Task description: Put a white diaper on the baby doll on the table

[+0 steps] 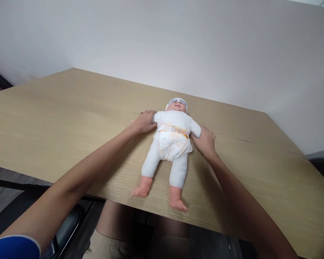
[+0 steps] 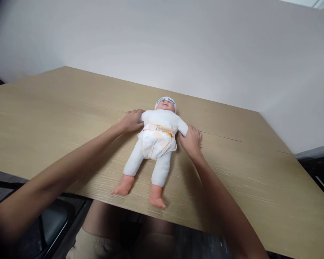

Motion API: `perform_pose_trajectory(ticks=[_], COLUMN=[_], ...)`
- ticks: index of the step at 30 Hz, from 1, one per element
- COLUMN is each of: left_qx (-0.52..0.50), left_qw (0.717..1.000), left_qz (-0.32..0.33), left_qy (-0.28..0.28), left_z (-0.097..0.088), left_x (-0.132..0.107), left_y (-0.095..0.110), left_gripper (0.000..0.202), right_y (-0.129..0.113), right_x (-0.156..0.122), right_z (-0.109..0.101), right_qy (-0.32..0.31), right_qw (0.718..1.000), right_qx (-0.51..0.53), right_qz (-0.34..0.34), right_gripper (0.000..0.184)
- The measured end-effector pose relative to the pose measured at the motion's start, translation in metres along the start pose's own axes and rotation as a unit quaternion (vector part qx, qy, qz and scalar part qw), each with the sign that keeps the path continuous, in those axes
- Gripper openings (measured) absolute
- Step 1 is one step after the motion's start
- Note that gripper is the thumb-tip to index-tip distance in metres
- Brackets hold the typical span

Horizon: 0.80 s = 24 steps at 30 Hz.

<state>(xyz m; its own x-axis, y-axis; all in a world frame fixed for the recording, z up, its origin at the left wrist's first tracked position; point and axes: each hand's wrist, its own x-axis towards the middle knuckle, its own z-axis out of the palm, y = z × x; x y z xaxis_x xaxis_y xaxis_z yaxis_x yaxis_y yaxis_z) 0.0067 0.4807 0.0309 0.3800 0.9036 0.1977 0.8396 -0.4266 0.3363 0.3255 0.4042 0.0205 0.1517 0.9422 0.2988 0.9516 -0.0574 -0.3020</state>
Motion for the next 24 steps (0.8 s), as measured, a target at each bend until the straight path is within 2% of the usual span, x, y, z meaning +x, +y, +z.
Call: perform_pose_trajectory(ticks=[2, 4, 6, 8, 10, 13, 15, 17, 20, 22, 24], left_qx=[0.004, 0.007, -0.009, -0.053, -0.102, -0.146, -0.195, -0.246, -0.290, -0.289, -0.269], left_qw=[1.000, 1.000, 0.999, 0.996, 0.991, 0.982, 0.974, 0.964, 0.943, 0.936, 0.938], left_qz=[-0.008, -0.026, -0.046, -0.059, -0.065, -0.095, -0.099, -0.101, -0.086, -0.101, -0.127], left_qy=[0.000, 0.002, 0.013, 0.037, 0.062, 0.078, 0.066, 0.008, -0.136, -0.174, -0.181], left_z=[0.001, -0.005, -0.018, -0.036, -0.054, -0.064, -0.056, -0.037, -0.005, 0.011, 0.019], left_x=[0.001, -0.007, -0.028, -0.064, -0.115, -0.216, -0.292, -0.369, -0.472, -0.523, -0.557], left_y=[0.004, 0.011, 0.023, 0.042, 0.068, 0.113, 0.137, 0.151, 0.146, 0.132, 0.117], left_gripper=[0.050, 0.045, 0.044, 0.047, 0.049, 0.053, 0.057, 0.057, 0.062, 0.069, 0.074], right_y=[-0.006, -0.009, -0.010, -0.008, -0.007, -0.010, -0.014, -0.021, -0.037, -0.051, -0.065], right_x=[0.003, 0.000, -0.009, -0.025, -0.047, -0.093, -0.134, -0.181, -0.259, -0.309, -0.351], right_z=[0.002, -0.003, -0.016, -0.035, -0.061, -0.106, -0.133, -0.152, -0.156, -0.142, -0.118], right_qy=[-0.004, -0.001, -0.003, -0.012, -0.032, -0.080, -0.121, -0.144, -0.187, -0.218, -0.222], right_qw=[1.000, 1.000, 0.998, 0.994, 0.988, 0.974, 0.962, 0.954, 0.948, 0.948, 0.957], right_qx=[0.003, 0.024, 0.060, 0.105, 0.148, 0.206, 0.232, 0.240, 0.230, 0.199, 0.152], right_qz=[0.005, 0.011, 0.014, 0.008, -0.006, -0.043, -0.083, -0.110, -0.119, -0.118, -0.107], right_gripper=[0.034, 0.033, 0.034, 0.037, 0.043, 0.053, 0.052, 0.046, 0.045, 0.047, 0.048])
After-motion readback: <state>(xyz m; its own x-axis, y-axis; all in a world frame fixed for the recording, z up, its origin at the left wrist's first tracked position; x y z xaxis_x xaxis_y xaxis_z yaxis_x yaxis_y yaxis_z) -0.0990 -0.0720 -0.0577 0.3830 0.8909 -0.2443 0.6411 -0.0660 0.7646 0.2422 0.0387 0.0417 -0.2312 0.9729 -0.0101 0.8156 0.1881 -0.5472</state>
